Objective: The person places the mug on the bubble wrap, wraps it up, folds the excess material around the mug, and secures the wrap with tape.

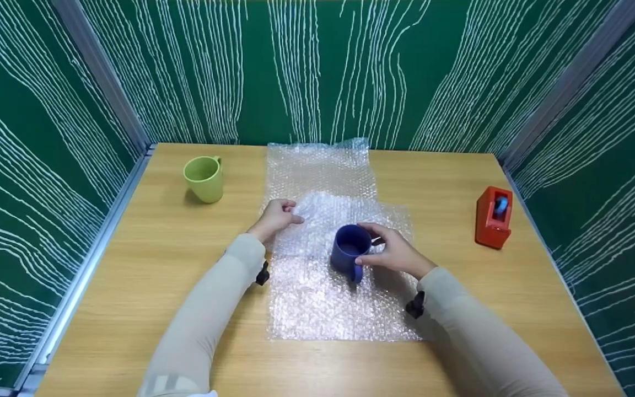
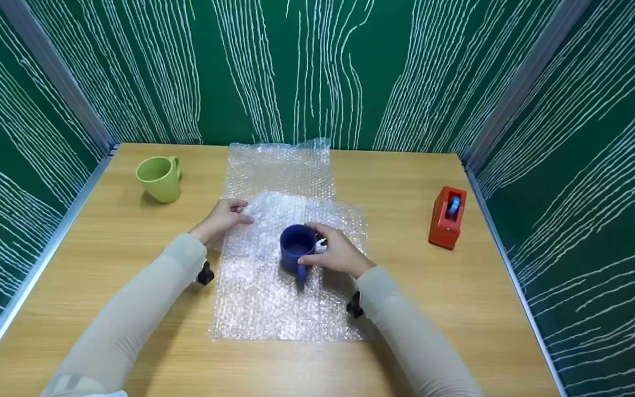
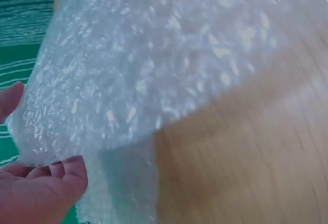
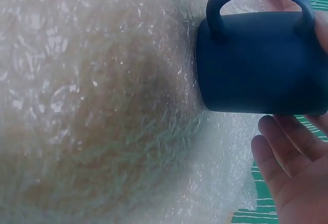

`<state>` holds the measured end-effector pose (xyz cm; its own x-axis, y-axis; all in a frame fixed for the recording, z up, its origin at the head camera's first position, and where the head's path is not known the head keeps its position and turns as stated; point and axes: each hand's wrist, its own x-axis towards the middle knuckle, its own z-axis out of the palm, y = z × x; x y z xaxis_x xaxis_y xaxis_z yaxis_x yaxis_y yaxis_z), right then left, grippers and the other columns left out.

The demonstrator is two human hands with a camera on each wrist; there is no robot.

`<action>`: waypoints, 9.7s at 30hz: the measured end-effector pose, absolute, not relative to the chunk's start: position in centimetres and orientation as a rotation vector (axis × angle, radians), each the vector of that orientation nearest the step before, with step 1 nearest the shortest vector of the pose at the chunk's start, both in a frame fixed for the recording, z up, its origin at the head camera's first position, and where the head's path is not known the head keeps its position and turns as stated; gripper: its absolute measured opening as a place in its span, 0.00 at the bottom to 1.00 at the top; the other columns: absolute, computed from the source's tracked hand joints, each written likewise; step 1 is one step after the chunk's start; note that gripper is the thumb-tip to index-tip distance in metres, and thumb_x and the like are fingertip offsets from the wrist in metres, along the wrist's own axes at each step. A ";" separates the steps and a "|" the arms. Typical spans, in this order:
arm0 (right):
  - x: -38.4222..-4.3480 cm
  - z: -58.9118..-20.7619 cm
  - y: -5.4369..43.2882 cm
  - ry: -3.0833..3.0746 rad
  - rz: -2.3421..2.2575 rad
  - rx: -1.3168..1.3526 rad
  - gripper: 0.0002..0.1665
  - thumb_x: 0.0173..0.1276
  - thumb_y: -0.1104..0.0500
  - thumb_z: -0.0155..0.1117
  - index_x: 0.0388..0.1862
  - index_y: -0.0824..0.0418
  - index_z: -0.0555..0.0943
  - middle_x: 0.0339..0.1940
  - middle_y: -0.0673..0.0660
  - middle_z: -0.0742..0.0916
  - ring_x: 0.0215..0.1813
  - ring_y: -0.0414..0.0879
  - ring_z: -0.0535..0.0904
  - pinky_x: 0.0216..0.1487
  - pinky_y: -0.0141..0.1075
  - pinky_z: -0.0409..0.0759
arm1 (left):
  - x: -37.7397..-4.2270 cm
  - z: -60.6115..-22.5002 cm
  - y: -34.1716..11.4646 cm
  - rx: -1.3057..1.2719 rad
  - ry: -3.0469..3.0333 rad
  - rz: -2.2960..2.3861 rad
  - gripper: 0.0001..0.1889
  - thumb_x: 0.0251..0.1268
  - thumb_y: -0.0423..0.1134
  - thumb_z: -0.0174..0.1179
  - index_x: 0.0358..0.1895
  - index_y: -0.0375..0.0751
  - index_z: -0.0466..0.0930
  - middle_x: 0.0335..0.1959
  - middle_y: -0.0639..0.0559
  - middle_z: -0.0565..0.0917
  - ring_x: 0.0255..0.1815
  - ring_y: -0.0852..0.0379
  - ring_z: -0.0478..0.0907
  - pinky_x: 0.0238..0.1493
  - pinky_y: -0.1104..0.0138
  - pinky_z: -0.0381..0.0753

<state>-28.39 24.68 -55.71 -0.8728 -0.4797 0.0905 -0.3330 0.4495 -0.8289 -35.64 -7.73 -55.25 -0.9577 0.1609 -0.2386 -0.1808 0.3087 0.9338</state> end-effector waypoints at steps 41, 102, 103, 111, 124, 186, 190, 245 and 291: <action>-28.5 -55.7 24.3 2.534 -1.468 -0.744 0.45 0.59 0.63 0.86 0.73 0.74 0.76 0.62 0.71 0.88 0.59 0.66 0.86 0.63 0.57 0.87 | -29.3 -51.0 -1.8 1.174 2.816 1.390 0.11 0.71 0.24 0.65 0.52 0.31 0.91 0.40 0.41 0.87 0.39 0.48 0.86 0.45 0.64 0.89; -28.3 -53.3 25.7 2.742 -1.155 -1.425 0.12 0.65 0.74 0.76 0.45 0.64 0.94 0.50 0.63 0.95 0.59 0.67 0.89 0.65 0.64 0.84 | -32.7 -50.1 -2.2 0.776 2.315 1.252 0.31 0.70 0.40 0.74 0.73 0.35 0.78 0.68 0.32 0.83 0.64 0.39 0.86 0.66 0.56 0.88; -28.3 -53.3 25.7 2.743 -1.148 -1.435 0.12 0.66 0.74 0.75 0.45 0.64 0.94 0.50 0.63 0.95 0.59 0.67 0.89 0.66 0.64 0.84 | -32.8 -50.3 -2.0 0.770 2.314 1.246 0.32 0.69 0.40 0.75 0.74 0.35 0.77 0.68 0.32 0.83 0.65 0.38 0.86 0.66 0.56 0.87; -27.7 -52.9 25.9 2.731 -1.154 -1.310 0.14 0.67 0.72 0.75 0.51 0.65 0.92 0.57 0.65 0.93 0.64 0.68 0.86 0.72 0.65 0.79 | -33.0 -52.2 -1.0 0.772 2.342 1.285 0.28 0.66 0.38 0.76 0.68 0.34 0.83 0.59 0.37 0.89 0.56 0.43 0.88 0.60 0.62 0.87; -27.2 -52.8 28.1 2.790 -1.131 -1.016 0.30 0.59 0.64 0.85 0.61 0.64 0.88 0.62 0.63 0.90 0.68 0.66 0.84 0.75 0.64 0.77 | -32.0 -54.1 0.3 0.610 2.351 1.552 0.20 0.61 0.28 0.73 0.58 0.34 0.89 0.49 0.41 0.89 0.36 0.59 0.80 0.39 0.74 0.80; -24.7 -56.4 35.2 2.568 -0.485 -1.173 0.23 0.59 0.56 0.84 0.54 0.55 0.91 0.72 0.67 0.84 0.71 0.71 0.80 0.71 0.69 0.78 | -31.7 -54.9 1.0 0.651 2.484 1.542 0.19 0.60 0.25 0.62 0.55 0.34 0.89 0.45 0.38 0.90 0.31 0.64 0.75 0.37 0.75 0.74; -24.9 -56.5 35.0 2.570 -0.622 -1.261 0.10 0.64 0.61 0.81 0.45 0.56 0.93 0.61 0.65 0.91 0.63 0.67 0.87 0.65 0.65 0.84 | -31.7 -54.9 1.0 0.643 2.484 1.549 0.18 0.60 0.24 0.63 0.54 0.35 0.90 0.44 0.40 0.90 0.32 0.64 0.75 0.37 0.75 0.75; -28.0 -51.4 25.6 2.660 -1.403 -0.439 0.09 0.71 0.62 0.78 0.37 0.69 0.88 0.32 0.54 0.91 0.32 0.36 0.82 0.33 0.24 0.82 | -31.1 -54.4 1.0 0.765 2.602 1.513 0.15 0.63 0.25 0.69 0.53 0.30 0.90 0.46 0.38 0.88 0.44 0.52 0.82 0.50 0.68 0.83; -28.0 -51.4 25.3 2.895 -1.303 -0.587 0.15 0.71 0.59 0.79 0.52 0.66 0.90 0.52 0.64 0.92 0.58 0.58 0.87 0.65 0.50 0.86 | -30.2 -53.0 0.0 0.630 2.418 1.562 0.23 0.67 0.29 0.70 0.64 0.29 0.85 0.56 0.35 0.89 0.57 0.39 0.86 0.57 0.65 0.87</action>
